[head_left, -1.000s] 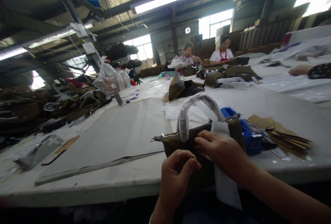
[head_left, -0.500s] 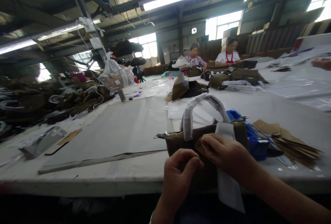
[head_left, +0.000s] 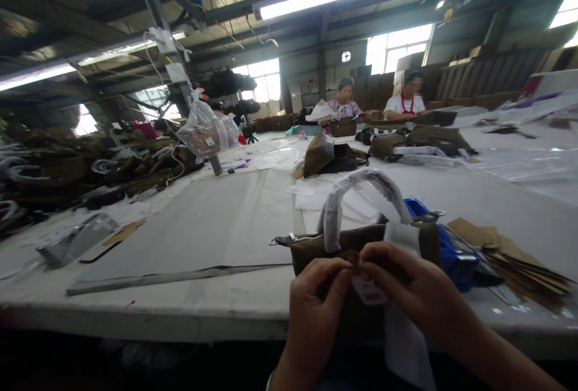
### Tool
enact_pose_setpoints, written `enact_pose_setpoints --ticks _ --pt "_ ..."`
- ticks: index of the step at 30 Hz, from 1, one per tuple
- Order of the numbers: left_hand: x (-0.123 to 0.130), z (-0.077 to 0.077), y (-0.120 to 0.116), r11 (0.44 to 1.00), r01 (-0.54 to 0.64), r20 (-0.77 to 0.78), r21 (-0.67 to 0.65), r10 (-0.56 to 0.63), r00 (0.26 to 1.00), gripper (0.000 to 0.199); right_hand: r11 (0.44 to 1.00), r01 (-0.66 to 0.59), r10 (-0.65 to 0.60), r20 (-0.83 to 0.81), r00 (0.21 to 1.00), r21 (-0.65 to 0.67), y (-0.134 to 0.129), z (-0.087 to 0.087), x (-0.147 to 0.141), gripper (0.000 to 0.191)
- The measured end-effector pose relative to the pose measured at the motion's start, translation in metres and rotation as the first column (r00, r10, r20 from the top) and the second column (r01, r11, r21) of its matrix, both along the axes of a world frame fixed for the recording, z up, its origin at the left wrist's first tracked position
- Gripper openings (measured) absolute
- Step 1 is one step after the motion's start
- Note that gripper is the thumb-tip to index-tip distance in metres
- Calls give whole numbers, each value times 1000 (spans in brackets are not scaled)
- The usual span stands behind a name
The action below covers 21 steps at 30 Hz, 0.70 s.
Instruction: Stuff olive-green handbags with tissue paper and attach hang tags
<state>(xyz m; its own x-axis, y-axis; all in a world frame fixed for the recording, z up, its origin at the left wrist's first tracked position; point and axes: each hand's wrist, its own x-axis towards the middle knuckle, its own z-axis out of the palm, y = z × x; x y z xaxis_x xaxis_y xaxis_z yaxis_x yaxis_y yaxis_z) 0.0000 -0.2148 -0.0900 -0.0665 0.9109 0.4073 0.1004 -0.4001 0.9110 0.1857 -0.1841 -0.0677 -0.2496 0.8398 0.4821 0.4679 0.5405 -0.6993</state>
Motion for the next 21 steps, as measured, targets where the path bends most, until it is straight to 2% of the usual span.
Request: enact_pose_setpoints --ticks 3,5,12,21 --pt "5 2 5 998 -14 -46 69 18 999 14 999 9 -12 -103 995 -32 -1 -2 -3 10" --pt "9 2 7 997 3 -61 83 2 998 18 1000 25 -25 -138 990 -6 -3 -4 -3 9" --pt "13 3 6 998 8 -78 64 -3 997 12 987 106 -97 -79 992 124 -6 -12 3 9" --pt "14 0 5 998 -19 -86 68 25 996 9 984 149 -137 -123 983 94 -10 -17 0 12"
